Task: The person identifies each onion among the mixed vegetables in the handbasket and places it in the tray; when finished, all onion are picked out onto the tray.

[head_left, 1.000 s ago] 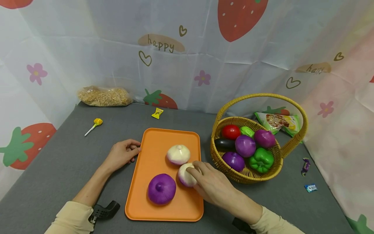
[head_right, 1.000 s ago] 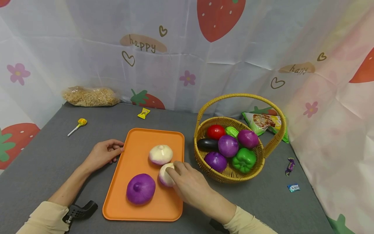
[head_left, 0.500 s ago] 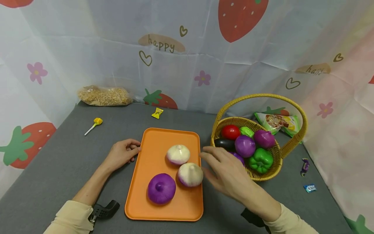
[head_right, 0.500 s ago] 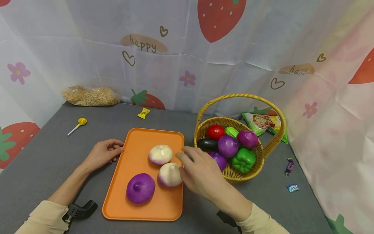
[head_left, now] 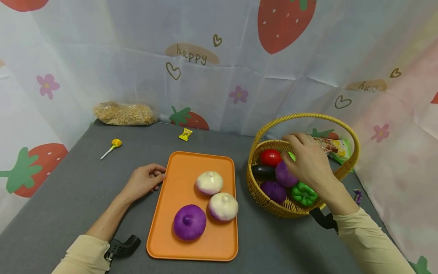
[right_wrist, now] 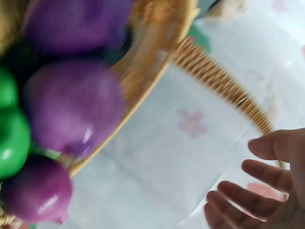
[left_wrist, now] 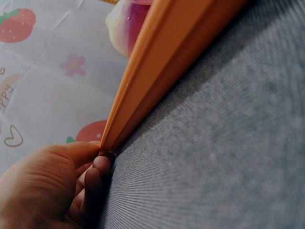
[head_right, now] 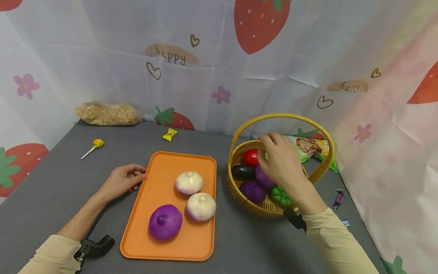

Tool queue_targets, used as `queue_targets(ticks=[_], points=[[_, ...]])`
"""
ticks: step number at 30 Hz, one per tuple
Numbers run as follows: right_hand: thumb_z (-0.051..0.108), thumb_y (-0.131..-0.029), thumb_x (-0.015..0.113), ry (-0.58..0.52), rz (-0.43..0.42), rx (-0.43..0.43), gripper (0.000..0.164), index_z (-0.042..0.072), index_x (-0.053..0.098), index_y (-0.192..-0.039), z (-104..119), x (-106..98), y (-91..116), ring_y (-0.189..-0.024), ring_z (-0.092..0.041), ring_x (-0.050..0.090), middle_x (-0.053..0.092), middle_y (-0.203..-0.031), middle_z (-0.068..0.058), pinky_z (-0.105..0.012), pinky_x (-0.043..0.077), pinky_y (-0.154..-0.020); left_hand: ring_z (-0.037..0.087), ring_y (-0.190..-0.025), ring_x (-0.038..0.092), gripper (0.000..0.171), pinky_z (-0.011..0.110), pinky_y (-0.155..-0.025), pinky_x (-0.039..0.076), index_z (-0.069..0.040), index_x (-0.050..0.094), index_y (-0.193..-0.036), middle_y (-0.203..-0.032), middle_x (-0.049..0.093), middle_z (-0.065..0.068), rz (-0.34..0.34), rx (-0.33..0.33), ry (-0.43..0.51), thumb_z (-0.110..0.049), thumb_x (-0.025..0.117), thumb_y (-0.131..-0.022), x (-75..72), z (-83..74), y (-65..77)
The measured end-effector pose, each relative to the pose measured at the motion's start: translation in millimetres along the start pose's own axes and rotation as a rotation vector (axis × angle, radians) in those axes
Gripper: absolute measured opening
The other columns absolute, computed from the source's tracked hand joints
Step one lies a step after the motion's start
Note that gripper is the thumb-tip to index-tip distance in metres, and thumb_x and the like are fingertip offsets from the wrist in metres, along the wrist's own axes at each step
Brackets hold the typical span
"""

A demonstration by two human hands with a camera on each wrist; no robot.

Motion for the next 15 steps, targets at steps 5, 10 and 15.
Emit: queue_targets(ticks=[5, 10, 15], points=[[0.009, -0.089, 0.055, 0.067, 0.213, 0.136, 0.039, 0.0, 0.058, -0.127, -36.0, 15.6, -0.5, -0.107, -0.047, 0.056, 0.057, -0.124, -0.028, -0.059, 0.048, -0.083, 0.013, -0.06, 0.061, 0.029, 0.027, -0.054, 0.053, -0.006, 0.064, -0.118, -0.089, 0.069, 0.008, 0.0, 0.005, 0.005, -0.025, 0.064, -0.096, 0.9, 1.4, -0.5], [0.008, -0.089, 0.043, 0.083, 0.381, 0.23, 0.049, -0.002, 0.049, -0.136, -63.5, 27.5, 9.9, -0.116, -0.052, 0.05, 0.049, -0.13, -0.034, -0.063, 0.045, -0.089, 0.013, -0.06, 0.061, 0.03, 0.028, -0.055, 0.053, -0.006, 0.064, -0.118, -0.088, 0.069, 0.007, 0.015, -0.001, 0.018, -0.025, 0.064, -0.096, 3.4, 2.0, -1.7], [0.014, -0.09, 0.046, 0.074, 0.534, 0.306, 0.057, 0.0, 0.038, -0.145, -78.5, 37.4, 17.3, -0.119, -0.057, 0.045, 0.038, -0.138, -0.039, -0.065, 0.047, -0.081, 0.014, -0.059, 0.061, 0.028, 0.028, -0.054, 0.053, -0.006, 0.064, -0.117, -0.088, 0.069, 0.008, 0.002, 0.008, 0.017, -0.023, 0.064, -0.096, 1.5, 1.6, -2.4]])
Point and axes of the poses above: each hand's wrist, its own y-axis away from the middle knuckle, its own x-axis out of the palm, z = x × y, the point moved 6 cm from there along -y, towards the middle knuckle
